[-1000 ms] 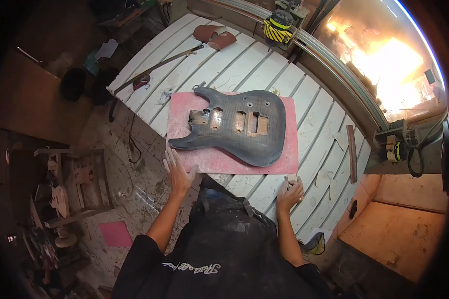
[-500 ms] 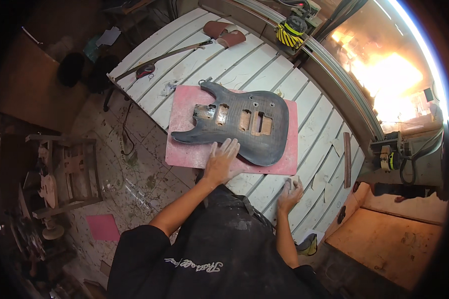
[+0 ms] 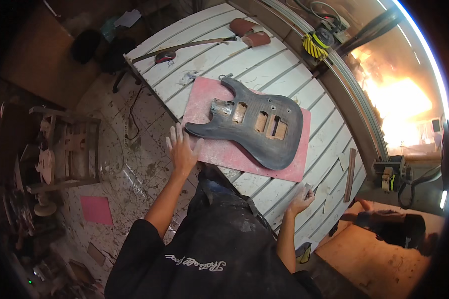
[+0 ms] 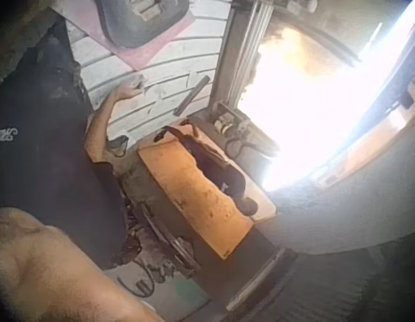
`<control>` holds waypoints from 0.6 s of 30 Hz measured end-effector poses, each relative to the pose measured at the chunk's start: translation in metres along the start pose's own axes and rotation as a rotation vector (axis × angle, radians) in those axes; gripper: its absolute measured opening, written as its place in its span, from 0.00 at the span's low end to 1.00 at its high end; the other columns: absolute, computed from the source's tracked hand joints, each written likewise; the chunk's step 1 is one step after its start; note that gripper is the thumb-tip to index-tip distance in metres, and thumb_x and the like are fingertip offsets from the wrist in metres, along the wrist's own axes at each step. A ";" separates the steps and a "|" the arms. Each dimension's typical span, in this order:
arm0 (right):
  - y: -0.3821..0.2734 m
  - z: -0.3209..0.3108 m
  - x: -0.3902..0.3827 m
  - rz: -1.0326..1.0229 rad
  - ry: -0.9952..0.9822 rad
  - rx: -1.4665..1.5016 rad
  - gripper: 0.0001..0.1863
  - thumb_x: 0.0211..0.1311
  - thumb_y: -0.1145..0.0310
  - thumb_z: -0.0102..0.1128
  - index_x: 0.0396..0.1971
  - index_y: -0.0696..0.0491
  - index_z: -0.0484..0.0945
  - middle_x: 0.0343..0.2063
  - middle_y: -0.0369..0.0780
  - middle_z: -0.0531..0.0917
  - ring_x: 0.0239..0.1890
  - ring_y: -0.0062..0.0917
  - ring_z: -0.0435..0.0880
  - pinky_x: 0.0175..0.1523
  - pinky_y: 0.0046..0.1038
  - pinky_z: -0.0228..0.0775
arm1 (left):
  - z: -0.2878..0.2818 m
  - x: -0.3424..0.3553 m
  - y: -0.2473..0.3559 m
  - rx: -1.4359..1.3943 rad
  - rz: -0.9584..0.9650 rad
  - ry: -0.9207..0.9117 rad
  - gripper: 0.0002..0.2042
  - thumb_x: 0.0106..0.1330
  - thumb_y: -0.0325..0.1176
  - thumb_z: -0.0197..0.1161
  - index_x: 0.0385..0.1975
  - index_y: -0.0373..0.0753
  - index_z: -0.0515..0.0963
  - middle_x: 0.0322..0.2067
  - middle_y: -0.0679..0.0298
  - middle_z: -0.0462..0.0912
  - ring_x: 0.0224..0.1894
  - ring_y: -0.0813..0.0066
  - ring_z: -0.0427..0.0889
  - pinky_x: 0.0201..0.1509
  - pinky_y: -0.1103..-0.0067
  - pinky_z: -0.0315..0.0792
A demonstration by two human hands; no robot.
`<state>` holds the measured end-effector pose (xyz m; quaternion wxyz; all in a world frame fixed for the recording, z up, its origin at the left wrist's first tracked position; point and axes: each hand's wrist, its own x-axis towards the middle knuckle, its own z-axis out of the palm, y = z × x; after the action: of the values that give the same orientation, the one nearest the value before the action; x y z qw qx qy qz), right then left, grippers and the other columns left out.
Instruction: The person sands a guitar body on a workbench. They use a sanding block to rub different parts of the guitar's surface, occasionally stopping to wipe away dust with their hands.
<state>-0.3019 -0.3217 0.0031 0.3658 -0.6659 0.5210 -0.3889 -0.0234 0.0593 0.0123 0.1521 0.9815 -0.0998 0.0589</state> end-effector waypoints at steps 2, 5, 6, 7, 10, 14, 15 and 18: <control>-0.004 0.006 0.000 0.002 -0.043 0.110 0.18 0.75 0.68 0.65 0.57 0.63 0.75 0.53 0.44 0.81 0.57 0.32 0.79 0.67 0.32 0.68 | 0.007 -0.011 0.011 -0.109 0.011 0.035 0.47 0.68 0.56 0.66 0.78 0.29 0.57 0.80 0.42 0.54 0.82 0.42 0.51 0.82 0.45 0.45; -0.028 0.016 -0.007 0.019 -0.127 0.091 0.18 0.75 0.69 0.66 0.56 0.63 0.75 0.52 0.43 0.81 0.55 0.28 0.79 0.65 0.30 0.70 | 0.014 -0.031 0.028 -0.244 0.040 0.073 0.50 0.67 0.57 0.67 0.79 0.28 0.54 0.80 0.35 0.50 0.81 0.36 0.50 0.82 0.45 0.45; -0.032 0.021 -0.010 0.015 -0.135 0.091 0.18 0.75 0.69 0.66 0.56 0.63 0.75 0.52 0.43 0.81 0.55 0.28 0.79 0.65 0.30 0.70 | 0.015 -0.038 0.033 -0.275 0.055 0.074 0.51 0.66 0.56 0.68 0.79 0.28 0.52 0.79 0.33 0.48 0.81 0.33 0.50 0.82 0.44 0.46; -0.032 0.024 -0.011 0.009 -0.145 0.128 0.17 0.76 0.68 0.65 0.56 0.62 0.75 0.51 0.42 0.80 0.53 0.27 0.79 0.63 0.29 0.71 | 0.015 -0.042 0.040 -0.276 0.050 0.076 0.51 0.66 0.56 0.68 0.79 0.28 0.52 0.79 0.33 0.48 0.81 0.33 0.50 0.82 0.44 0.46; -0.031 0.031 -0.014 0.011 -0.181 0.184 0.17 0.76 0.69 0.65 0.55 0.62 0.75 0.50 0.41 0.80 0.52 0.25 0.80 0.61 0.27 0.72 | 0.011 -0.049 0.058 -0.316 0.079 0.038 0.49 0.66 0.57 0.68 0.81 0.36 0.54 0.76 0.33 0.56 0.78 0.31 0.55 0.81 0.44 0.48; -0.029 0.034 -0.021 -0.007 -0.223 0.199 0.16 0.75 0.71 0.65 0.56 0.61 0.75 0.51 0.41 0.80 0.52 0.26 0.80 0.61 0.28 0.72 | -0.001 -0.045 0.062 -0.217 0.105 -0.046 0.44 0.66 0.58 0.68 0.80 0.50 0.61 0.64 0.41 0.69 0.65 0.38 0.68 0.74 0.45 0.56; -0.030 0.035 -0.023 -0.007 -0.224 0.200 0.16 0.75 0.71 0.65 0.56 0.61 0.75 0.51 0.41 0.80 0.52 0.26 0.80 0.61 0.28 0.72 | -0.003 -0.042 0.059 -0.211 0.078 -0.060 0.42 0.66 0.58 0.68 0.80 0.53 0.63 0.60 0.45 0.72 0.61 0.42 0.72 0.72 0.46 0.59; -0.025 0.032 -0.025 0.007 -0.214 0.172 0.16 0.75 0.71 0.66 0.56 0.61 0.75 0.51 0.42 0.81 0.53 0.27 0.81 0.61 0.28 0.73 | -0.009 -0.028 0.042 -0.141 -0.001 0.051 0.42 0.65 0.57 0.69 0.79 0.53 0.65 0.58 0.48 0.74 0.58 0.44 0.73 0.69 0.48 0.61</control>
<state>-0.2672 -0.2895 0.0083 0.4766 -0.6680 0.4459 -0.3576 -0.0603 0.0280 0.0285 0.2237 0.9666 -0.0991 0.0767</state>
